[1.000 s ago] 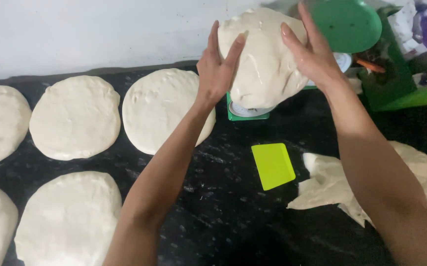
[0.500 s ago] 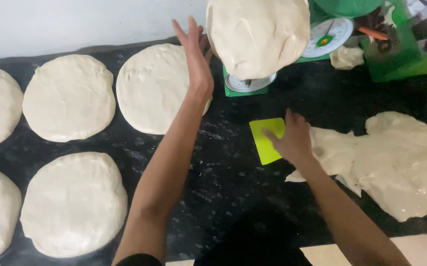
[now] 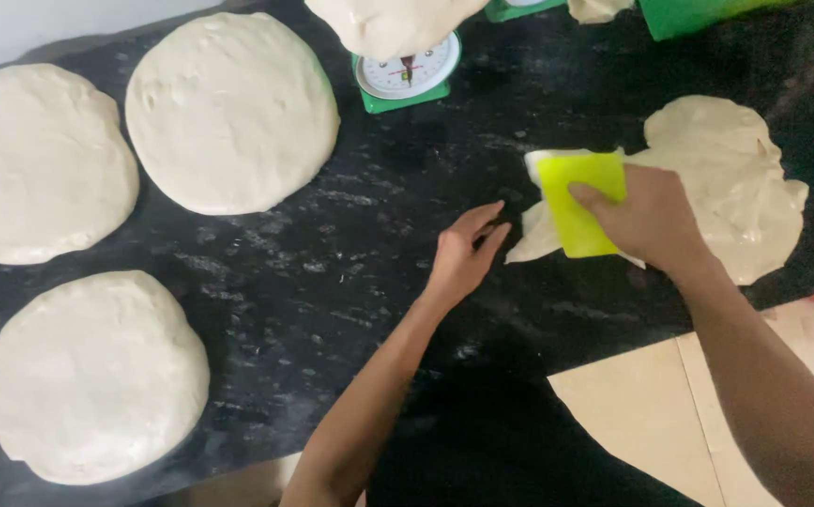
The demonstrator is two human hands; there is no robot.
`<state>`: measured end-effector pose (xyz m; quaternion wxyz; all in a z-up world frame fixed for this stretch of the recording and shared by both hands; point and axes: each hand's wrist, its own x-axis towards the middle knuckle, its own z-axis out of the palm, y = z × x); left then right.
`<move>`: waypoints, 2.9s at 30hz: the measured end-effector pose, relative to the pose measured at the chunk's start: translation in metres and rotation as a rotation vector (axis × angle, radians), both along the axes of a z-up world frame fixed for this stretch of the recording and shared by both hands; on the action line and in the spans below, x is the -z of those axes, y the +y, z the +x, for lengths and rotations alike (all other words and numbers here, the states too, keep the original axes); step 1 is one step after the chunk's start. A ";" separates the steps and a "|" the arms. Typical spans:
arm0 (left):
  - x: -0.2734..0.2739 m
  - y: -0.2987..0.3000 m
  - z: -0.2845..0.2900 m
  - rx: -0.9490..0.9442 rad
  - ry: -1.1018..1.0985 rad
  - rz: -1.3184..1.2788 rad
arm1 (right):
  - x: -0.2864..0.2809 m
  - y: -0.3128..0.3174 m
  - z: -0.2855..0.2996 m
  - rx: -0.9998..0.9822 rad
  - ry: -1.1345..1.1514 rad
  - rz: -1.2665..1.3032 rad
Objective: Portioning, weighing, and shaping dough into flat rounds on a counter
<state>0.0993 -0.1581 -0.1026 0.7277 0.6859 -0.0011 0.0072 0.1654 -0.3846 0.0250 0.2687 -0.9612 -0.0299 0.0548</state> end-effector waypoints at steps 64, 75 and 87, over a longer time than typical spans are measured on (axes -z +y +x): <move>-0.278 0.072 0.074 -0.474 -0.637 0.756 | 0.049 0.021 -0.025 0.043 0.182 0.074; -0.058 0.017 -0.032 -0.114 0.140 0.750 | 0.057 0.007 -0.043 0.127 0.048 -0.060; 0.033 -0.021 -0.006 -0.002 -0.087 0.822 | 0.081 0.063 -0.022 -0.145 0.185 -0.449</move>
